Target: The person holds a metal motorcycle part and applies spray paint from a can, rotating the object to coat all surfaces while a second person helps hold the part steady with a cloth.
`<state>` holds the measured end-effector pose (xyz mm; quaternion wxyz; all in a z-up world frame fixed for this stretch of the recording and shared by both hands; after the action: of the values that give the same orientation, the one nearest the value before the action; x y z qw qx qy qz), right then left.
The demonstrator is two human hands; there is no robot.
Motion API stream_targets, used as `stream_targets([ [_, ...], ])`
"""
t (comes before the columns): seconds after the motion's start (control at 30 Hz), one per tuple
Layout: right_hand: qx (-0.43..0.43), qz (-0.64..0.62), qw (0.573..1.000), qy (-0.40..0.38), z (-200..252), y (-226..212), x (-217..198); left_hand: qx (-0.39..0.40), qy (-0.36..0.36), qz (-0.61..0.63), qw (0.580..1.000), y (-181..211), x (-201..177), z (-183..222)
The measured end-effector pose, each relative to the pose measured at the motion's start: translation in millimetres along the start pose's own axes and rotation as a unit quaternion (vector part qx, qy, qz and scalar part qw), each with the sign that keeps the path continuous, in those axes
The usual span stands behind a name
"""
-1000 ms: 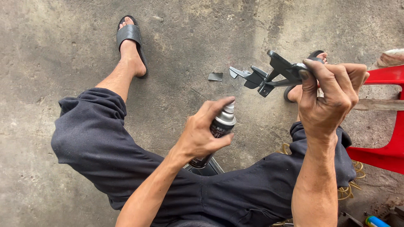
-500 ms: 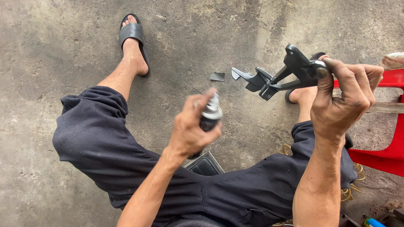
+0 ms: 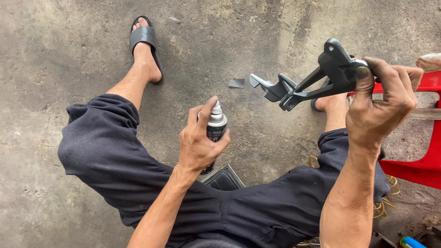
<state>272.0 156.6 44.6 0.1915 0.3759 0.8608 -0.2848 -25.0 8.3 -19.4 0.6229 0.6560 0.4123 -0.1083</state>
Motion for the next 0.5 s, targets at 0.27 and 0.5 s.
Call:
stream_targets([
  [0.27,0.1,-0.005,0.995,-0.001,8.9,36.0,4.6,0.281,-0.139,0.026,0.949,5.3,11.0,41.5],
  [0.5,0.237,-0.113,0.965,0.014,31.1,87.5,9.6,0.167,-0.014,0.05,0.985,-11.7,6.5,15.3],
])
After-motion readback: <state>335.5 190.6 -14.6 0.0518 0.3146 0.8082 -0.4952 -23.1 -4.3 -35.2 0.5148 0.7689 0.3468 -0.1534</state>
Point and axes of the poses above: each hand's wrist, its own z-axis away from the middle knuckle, its own x-axis out of the palm, y = z × x, the point moved 1 cm from there along -z, towards the middle knuckle, and after that the axes turned 12 degrees about y, right-handed, at the moved point
